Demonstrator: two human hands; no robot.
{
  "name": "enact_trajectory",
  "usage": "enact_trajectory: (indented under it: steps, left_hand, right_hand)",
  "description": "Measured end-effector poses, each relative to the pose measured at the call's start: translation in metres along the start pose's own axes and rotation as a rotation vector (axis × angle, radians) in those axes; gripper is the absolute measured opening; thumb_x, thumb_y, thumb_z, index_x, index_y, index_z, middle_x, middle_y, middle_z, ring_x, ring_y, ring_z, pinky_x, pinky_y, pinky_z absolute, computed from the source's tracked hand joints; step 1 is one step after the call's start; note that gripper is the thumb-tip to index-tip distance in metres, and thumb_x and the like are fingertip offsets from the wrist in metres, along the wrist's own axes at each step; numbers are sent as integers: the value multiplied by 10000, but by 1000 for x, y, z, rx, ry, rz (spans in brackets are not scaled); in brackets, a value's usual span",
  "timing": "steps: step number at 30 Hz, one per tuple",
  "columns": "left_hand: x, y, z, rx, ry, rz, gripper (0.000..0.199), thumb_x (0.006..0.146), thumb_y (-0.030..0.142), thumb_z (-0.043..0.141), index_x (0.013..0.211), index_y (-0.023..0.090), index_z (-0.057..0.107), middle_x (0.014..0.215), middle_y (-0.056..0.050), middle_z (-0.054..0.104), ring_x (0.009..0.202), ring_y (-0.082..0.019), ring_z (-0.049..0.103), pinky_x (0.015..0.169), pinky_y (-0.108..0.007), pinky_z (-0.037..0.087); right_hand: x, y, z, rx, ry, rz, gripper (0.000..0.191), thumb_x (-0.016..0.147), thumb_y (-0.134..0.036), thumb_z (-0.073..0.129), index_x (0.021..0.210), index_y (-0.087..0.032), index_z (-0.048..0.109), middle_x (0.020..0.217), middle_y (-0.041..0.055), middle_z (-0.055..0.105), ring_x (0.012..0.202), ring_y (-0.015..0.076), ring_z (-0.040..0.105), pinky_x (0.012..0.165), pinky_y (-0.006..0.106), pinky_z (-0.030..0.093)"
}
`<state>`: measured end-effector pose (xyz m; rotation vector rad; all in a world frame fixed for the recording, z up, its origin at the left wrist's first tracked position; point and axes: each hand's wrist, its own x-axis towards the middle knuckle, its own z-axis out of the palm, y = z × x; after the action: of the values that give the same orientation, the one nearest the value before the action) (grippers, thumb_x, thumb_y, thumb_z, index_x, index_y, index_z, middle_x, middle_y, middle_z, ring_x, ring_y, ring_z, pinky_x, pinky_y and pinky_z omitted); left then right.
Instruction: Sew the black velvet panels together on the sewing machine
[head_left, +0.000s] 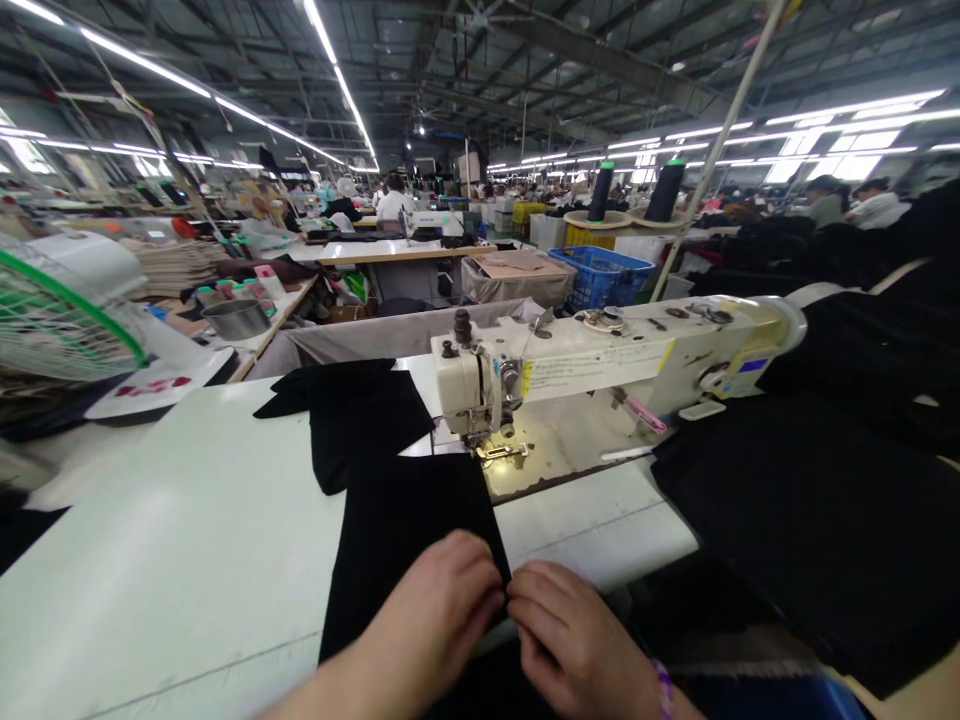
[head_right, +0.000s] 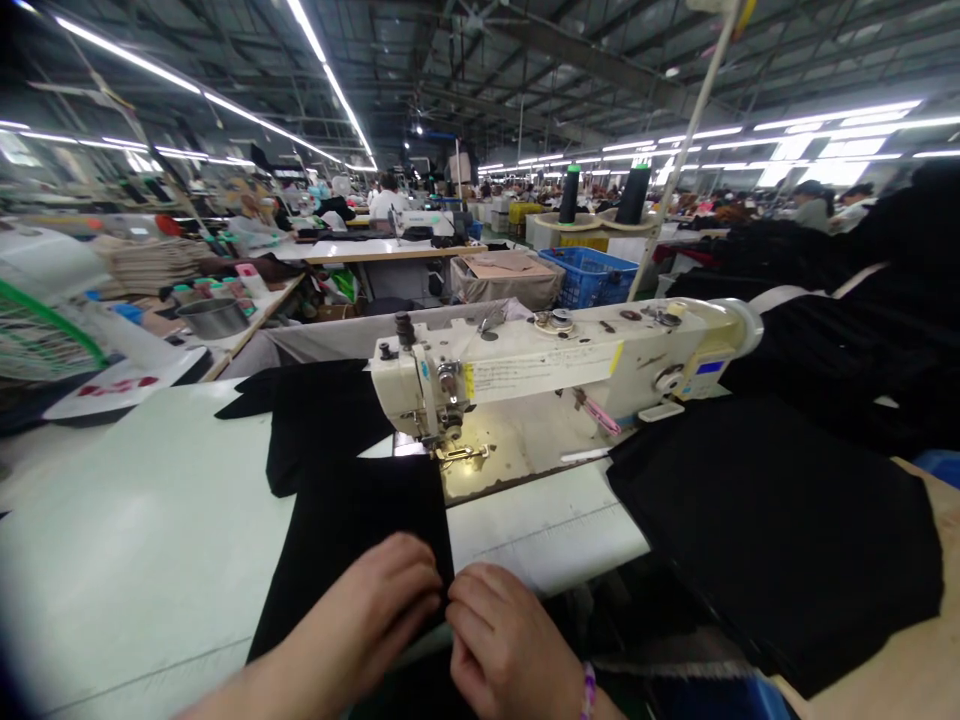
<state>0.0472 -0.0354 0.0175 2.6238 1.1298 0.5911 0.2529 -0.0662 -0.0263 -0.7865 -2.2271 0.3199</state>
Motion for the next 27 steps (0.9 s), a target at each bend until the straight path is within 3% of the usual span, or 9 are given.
enact_trajectory:
  steps: [2, 5, 14, 27]
  left_hand:
    - [-21, 9, 6, 74, -24, 165, 221, 895, 154, 513, 1053, 215, 655, 1054, -82, 720, 953, -242, 661, 791, -361, 592]
    - [-27, 0, 9, 174, 15, 248, 388, 897, 126, 486, 1262, 188, 601, 1208, -100, 707, 1122, -265, 643, 913, -398, 597]
    - [5, -38, -6, 227, -22, 229, 296, 981, 208, 478, 1206, 158, 664, 1187, -112, 709, 1114, -262, 655, 971, -423, 591]
    - [38, -89, -16, 141, -7, 139, 292, 986, 250, 481, 1164, 179, 701, 1153, -121, 690, 1103, -242, 634, 962, -399, 565]
  right_hand:
    - [3, 1, -1, 16, -14, 20, 332, 795, 9, 461, 1018, -182, 618, 985, 107, 685, 969, 248, 626, 860, 390, 568]
    - [13, 6, -1, 31, -24, 58, 312, 829, -2, 460, 1029, -178, 622, 1012, 107, 683, 988, 246, 619, 896, 405, 559]
    - [49, 32, 2, -53, -94, 98, 290, 856, -31, 522, 1055, -188, 664, 1050, 83, 667, 1052, 242, 568, 959, 423, 503]
    - [98, 67, 12, -338, -112, 158, 180, 875, -113, 610, 979, -207, 723, 974, 63, 633, 970, 239, 540, 850, 385, 452]
